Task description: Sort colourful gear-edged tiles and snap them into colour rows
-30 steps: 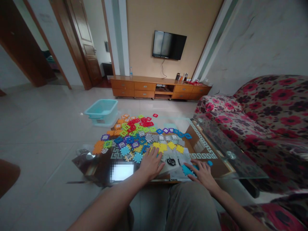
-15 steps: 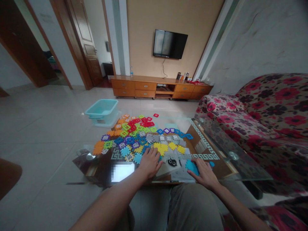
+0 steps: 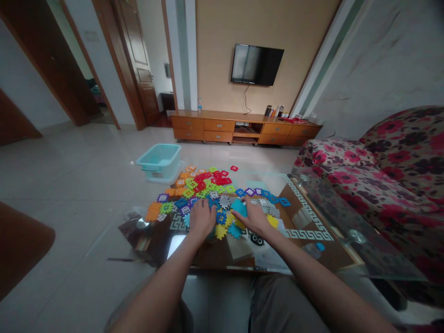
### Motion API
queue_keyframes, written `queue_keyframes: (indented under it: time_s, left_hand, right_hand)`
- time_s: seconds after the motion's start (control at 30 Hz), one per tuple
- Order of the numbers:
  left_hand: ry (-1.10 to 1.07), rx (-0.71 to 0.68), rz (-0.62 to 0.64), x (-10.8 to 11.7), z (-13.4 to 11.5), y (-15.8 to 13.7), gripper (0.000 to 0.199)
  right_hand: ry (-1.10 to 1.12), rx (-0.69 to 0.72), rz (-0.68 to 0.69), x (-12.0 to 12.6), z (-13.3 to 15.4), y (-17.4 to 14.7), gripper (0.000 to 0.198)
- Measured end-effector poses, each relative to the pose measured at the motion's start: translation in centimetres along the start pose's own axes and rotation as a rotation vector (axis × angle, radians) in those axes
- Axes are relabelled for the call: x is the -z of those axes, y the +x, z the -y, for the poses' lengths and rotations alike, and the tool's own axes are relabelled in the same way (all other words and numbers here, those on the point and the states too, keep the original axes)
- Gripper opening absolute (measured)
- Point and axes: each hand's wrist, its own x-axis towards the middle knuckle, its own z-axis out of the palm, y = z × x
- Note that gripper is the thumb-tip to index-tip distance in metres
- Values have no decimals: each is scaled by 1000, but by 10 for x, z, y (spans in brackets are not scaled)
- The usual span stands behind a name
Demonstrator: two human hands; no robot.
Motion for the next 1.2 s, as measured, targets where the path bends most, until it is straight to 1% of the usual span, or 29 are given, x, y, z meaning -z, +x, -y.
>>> queue_keyframes:
  time_s: [0.07,0.13,0.17,0.2,0.23,0.27,0.3,0.33,0.4,0.47,0.5,0.53,0.57,0.63,0.73,0.83,0.9,0.97,1.07,1.13,1.2]
  left_hand:
    - [2,171,-78,-3,21,6,51]
    - [-3,277,-131,-7,42,8,54]
    - [0,322,-150,-9,52,8,57]
    - [8,342,-154,-11,60,7,59]
    - [14,343,-148,-12,66,6,60]
    - [19,328,-132,-13,71,5,61]
    - [21,301,-110,-14,75,4,61]
    - [20,270,-85,-15,78,3,61]
    - [16,220,-37,-15,81,2,60]
    - [18,198,1,-16,82,3,60]
    - [20,197,17,-16,82,4,61]
    - [21,197,30,-17,82,5,62]
    - [22,198,39,-18,81,6,64]
    - [23,202,48,-21,79,7,66]
    - [28,205,37,-24,75,8,66]
    - [33,188,13,-26,71,6,64]
    - [30,176,5,-27,70,5,62]
    - [24,175,7,-27,69,5,60]
    - [16,186,9,-28,69,6,58]
    - [13,191,6,-28,69,6,58]
    - [9,191,5,-28,69,7,58]
  right_hand:
    - [91,48,13,-16,41,33,64]
    - [173,76,63,-30,68,62,65]
    - [216,115,94,-34,73,74,64]
    - [253,150,106,-36,73,85,60]
    - [273,161,83,-35,65,94,57]
    - [262,143,28,-32,51,101,56]
    - [227,88,-36,-27,31,105,55]
    - [176,-22,-102,-21,7,107,57]
    - [72,-362,-205,-10,-50,104,64]
    - [33,-669,-229,-6,-103,94,80]
    - [40,-772,-215,-7,-123,89,87]
    - [52,-812,-187,-9,-138,85,92]
    - [58,-818,-144,-13,-147,83,95]
    - [9,-793,-87,-23,-150,84,95]
    - [-61,-711,-51,-33,-134,97,84]
    - [-68,-653,-45,-37,-120,110,70]
    - [-29,-648,-53,-37,-117,115,66]
    - [62,-658,-81,-36,-118,116,61]
    - [201,-654,-144,-29,-117,119,46]
    - [249,-618,-184,-24,-108,126,40]
    - [298,-554,-215,-22,-90,136,42]
